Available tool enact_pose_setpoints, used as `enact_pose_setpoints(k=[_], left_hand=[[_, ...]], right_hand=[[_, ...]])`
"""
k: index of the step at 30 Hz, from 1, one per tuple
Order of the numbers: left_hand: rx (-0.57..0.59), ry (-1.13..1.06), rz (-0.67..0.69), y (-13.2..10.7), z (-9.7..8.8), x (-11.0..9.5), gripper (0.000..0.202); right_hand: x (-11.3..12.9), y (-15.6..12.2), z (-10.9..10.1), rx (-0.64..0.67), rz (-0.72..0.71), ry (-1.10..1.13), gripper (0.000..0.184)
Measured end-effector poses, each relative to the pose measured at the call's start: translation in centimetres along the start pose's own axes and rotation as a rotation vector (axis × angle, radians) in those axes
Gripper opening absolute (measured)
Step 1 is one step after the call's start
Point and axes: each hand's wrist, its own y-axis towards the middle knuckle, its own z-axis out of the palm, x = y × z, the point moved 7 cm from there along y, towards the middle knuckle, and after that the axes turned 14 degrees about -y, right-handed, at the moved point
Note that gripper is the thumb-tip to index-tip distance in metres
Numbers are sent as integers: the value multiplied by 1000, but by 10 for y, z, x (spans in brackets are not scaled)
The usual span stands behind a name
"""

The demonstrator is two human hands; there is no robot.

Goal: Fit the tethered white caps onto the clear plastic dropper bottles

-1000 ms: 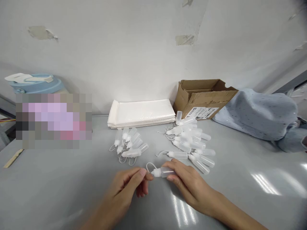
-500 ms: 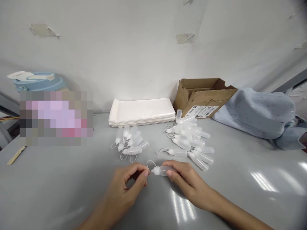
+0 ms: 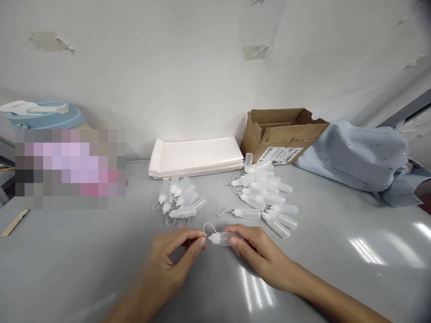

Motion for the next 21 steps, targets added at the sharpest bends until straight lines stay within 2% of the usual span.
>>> enact_pose_setpoints(k=[5, 8, 11, 16, 18, 21], left_hand=[[47, 47, -24, 3, 0, -1, 17], [39, 73, -27, 4, -4, -5, 19], [-103, 92, -75, 4, -21, -5, 21], [-406, 218, -108, 4, -52, -1, 24], [-438, 323, -86, 7, -57, 1, 36], [-340, 411, -13, 12, -49, 3, 47]], right_hand=[[-1, -1, -1, -30, 10, -56, 28], [-3, -1, -6, -104, -53, -203, 22], [-5, -3, -20, -254, -129, -370, 19], [-12, -6, -46, -468, -120, -501, 15], [-16, -6, -51, -494, -116, -581, 14], [-21, -4, -51, -480, -122, -693, 14]])
